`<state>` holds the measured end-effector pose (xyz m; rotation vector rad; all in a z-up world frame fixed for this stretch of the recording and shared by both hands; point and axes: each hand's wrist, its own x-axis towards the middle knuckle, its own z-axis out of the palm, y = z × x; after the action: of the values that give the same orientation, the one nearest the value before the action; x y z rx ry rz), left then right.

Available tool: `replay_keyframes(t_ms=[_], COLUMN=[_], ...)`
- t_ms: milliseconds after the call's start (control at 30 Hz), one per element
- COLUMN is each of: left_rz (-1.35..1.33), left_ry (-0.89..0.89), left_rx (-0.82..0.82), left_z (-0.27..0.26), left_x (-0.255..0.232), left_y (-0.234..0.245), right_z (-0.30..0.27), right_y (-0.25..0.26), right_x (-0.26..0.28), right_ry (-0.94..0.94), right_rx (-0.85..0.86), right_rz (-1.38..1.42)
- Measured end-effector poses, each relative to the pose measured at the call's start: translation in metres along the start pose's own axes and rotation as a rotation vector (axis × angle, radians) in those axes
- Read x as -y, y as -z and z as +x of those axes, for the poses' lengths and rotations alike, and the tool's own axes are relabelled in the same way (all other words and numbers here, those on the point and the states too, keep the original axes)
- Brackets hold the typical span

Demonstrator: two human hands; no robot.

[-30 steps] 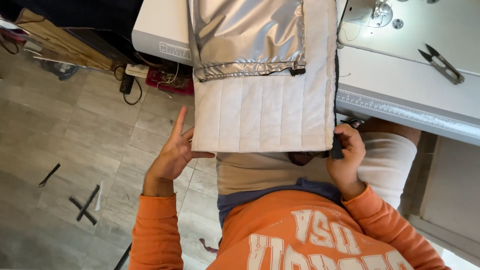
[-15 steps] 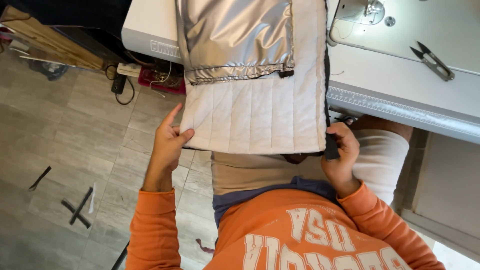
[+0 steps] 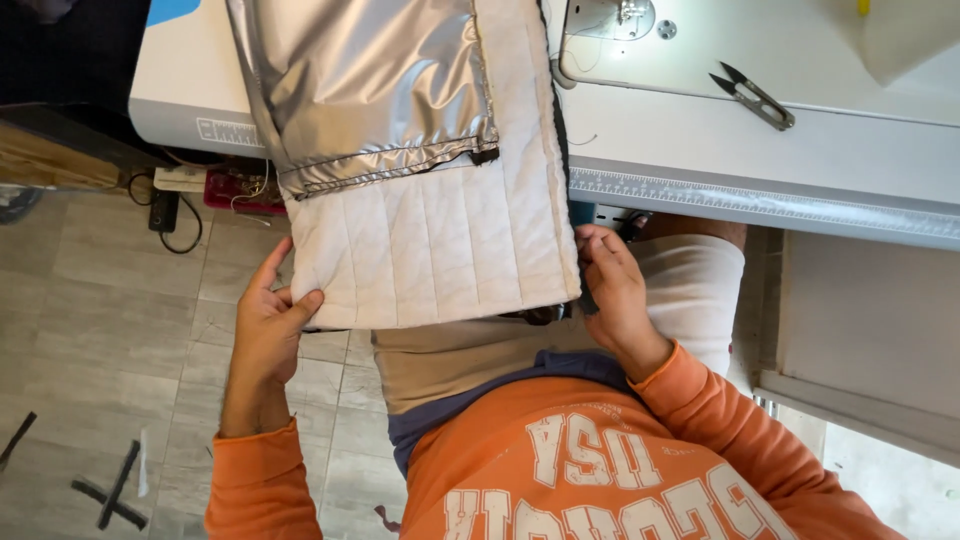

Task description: Sewing a zipper onto a quilted fabric panel using an industrial sewing machine and trimming threads with snips.

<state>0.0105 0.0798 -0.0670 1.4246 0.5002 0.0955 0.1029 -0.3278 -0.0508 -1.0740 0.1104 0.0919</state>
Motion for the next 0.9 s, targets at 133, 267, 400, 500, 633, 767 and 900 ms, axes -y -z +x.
replay_keyframes(t_ms=[133,267,400,500,633,767,900], left_rz=[0.024,0.038,0.032,0.038,0.039,0.044,0.059], left_ry=[0.009,0.018,0.012,0.020,0.023,0.018,0.023], left_rx=[-0.001,0.006,0.015,0.016,0.019,0.021,0.023], left_z=[-0.003,-0.003,0.001,-0.003,-0.006,-0.003,-0.005], left_x=[-0.006,-0.005,-0.003,-0.008,-0.013,-0.010,-0.013], left_y=[-0.004,-0.005,-0.003,-0.005,-0.009,-0.007,-0.009], right_z=[0.005,0.009,0.008,0.006,0.001,0.005,0.005], right_y=[0.028,0.028,0.012,0.020,0.017,0.007,0.008], right_x=[-0.035,-0.039,-0.020,-0.029,-0.029,-0.011,-0.008], right_ry=[-0.178,-0.256,-0.241,-0.246,-0.214,-0.218,-0.200], right_rx=[0.005,0.035,0.114,0.113,0.126,0.135,0.134], right_rz=[0.076,0.005,0.048,0.046,0.052,0.038,-0.029])
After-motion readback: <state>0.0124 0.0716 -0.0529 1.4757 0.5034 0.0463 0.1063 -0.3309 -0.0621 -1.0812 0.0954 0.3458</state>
